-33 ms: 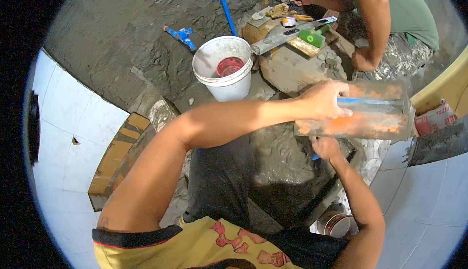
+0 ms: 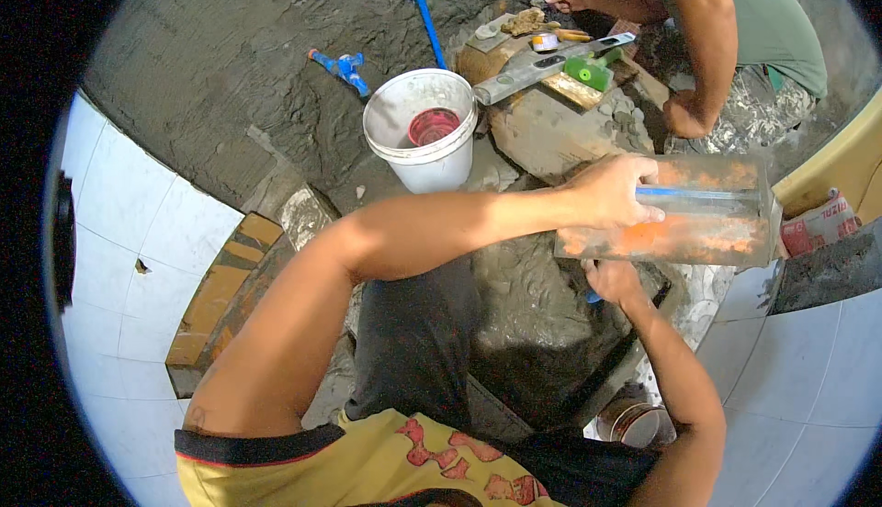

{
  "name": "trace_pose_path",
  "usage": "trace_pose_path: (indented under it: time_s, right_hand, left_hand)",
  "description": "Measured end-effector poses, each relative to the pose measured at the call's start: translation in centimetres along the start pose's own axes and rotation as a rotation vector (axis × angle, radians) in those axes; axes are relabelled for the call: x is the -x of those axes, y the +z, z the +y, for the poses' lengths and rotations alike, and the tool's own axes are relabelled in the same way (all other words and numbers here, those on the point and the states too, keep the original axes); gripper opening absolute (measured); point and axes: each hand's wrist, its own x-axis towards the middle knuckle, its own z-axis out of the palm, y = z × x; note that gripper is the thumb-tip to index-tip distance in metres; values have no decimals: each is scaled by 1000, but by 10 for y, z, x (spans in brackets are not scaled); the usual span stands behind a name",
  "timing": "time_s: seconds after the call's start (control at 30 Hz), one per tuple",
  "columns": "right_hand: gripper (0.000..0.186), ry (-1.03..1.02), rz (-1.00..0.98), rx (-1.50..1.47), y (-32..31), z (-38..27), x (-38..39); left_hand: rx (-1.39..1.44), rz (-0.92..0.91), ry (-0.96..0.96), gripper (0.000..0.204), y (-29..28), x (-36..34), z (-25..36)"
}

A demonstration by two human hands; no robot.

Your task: The person mixes and scoops wet cement from a floor trough using a trowel onto a plastering float, smooths the mortar, and stands up holding the tools.

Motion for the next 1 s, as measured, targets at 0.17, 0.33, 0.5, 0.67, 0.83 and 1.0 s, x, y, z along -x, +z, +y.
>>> trace_pose_path:
  time_s: [0.17, 0.33, 0.5, 0.67, 0.83, 1.0]
  right_hand:
    - [46, 296, -320, 141, -1, -1, 4]
    - [34, -41, -82, 235, -9, 10, 4]
    - [30, 33, -117, 194, -11, 23, 9]
    - [30, 206, -128, 90, -14, 23, 20]
    - [28, 455, -231, -13, -36, -22, 13]
    - [30, 434, -214, 40, -15, 23, 28]
  left_hand:
    - [49, -26, -7, 34, -4, 3, 2]
    - [88, -2, 42, 35, -7, 6, 2]
    - [64, -28, 62, 37, -11, 8, 4]
    - [30, -7, 89, 36, -8, 6, -1]
    - [-19, 49, 101, 37, 1, 4, -11]
    - [-24, -24, 56, 38, 5, -2, -7]
